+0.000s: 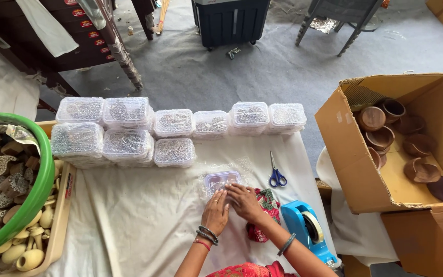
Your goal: The person places a small decorative item into a clear plastic container and closes the lid. They then wrap the container in bubble wrap and secure it with clear packing tape, repeating the process for multiple items.
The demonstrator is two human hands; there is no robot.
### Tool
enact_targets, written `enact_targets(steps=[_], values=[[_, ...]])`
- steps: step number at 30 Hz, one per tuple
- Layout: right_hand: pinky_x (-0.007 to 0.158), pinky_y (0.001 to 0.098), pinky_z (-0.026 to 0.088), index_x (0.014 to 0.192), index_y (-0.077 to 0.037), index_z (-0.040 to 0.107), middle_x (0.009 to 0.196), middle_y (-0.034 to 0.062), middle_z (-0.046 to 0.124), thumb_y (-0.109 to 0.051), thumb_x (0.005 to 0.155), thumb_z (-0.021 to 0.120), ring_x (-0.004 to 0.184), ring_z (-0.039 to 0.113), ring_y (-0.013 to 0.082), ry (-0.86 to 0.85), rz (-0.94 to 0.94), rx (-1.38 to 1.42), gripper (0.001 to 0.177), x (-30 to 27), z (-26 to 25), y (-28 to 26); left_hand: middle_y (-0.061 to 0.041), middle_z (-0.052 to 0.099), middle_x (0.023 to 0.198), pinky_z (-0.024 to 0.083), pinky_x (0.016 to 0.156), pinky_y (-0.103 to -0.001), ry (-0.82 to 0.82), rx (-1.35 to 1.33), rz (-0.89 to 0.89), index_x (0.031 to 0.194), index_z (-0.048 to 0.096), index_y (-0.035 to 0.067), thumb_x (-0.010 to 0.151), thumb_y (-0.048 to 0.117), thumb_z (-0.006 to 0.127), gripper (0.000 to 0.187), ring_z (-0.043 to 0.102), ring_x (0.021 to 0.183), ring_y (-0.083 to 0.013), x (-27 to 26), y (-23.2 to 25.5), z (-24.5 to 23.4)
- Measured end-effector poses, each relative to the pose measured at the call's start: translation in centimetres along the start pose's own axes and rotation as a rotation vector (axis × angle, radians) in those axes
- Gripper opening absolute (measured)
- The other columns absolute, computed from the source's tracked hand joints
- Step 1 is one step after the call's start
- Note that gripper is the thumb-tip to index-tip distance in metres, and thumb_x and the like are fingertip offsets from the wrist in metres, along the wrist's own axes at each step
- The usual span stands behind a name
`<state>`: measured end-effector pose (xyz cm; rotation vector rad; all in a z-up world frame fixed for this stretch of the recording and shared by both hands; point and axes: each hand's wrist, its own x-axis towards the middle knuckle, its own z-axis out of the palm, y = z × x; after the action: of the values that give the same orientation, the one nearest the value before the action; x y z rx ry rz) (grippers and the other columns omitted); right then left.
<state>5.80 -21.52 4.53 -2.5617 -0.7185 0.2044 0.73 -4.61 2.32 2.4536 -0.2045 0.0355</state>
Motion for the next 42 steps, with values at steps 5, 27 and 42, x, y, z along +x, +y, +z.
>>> enact_targets(steps=[5, 27, 42], values=[[0.111, 0.0447, 0.043, 0.124, -0.019, 0.070, 0.137, -0.0008, 0.064, -0.025, 0.093, 0.068, 0.130, 0.054, 0.0209, 0.118, 0.160, 0.190, 0.032, 3.8, 0.2, 4.3, -0.011, 0.038, 0.159, 0.020, 0.121, -0.052, -0.176, 0.187, -0.033, 0.147, 0.048, 0.014, 0.100, 0.032, 0.053, 0.051, 0.030, 0.149, -0.0284, 0.6, 1.6, -1.0], [0.085, 0.0406, 0.047, 0.096, -0.014, 0.078, 0.099, -0.0005, 0.069, -0.016, 0.084, 0.074, 0.106, 0.060, 0.0247, 0.198, -0.014, -0.043, 0.013, 6.9, -1.3, 6.1, -0.015, 0.021, 0.166, 0.010, 0.121, -0.062, -0.369, 0.393, -0.069, 0.156, 0.035, 0.018, 0.095, 0.038, 0.065, 0.071, 0.016, 0.153, -0.0344, 1.5, 4.7, -2.2], [0.100, 0.0419, 0.041, 0.134, -0.008, 0.064, 0.133, 0.0053, 0.061, -0.028, 0.096, 0.062, 0.125, 0.055, 0.0238, 0.400, 0.043, -0.211, 0.042, 0.4, 0.8, 1.4, -0.002, 0.054, 0.152, 0.026, 0.129, -0.051, -0.285, 0.182, -0.152, 0.141, 0.058, 0.017, 0.099, 0.033, 0.063, 0.045, 0.045, 0.146, -0.0195, 3.7, 1.7, -1.4]])
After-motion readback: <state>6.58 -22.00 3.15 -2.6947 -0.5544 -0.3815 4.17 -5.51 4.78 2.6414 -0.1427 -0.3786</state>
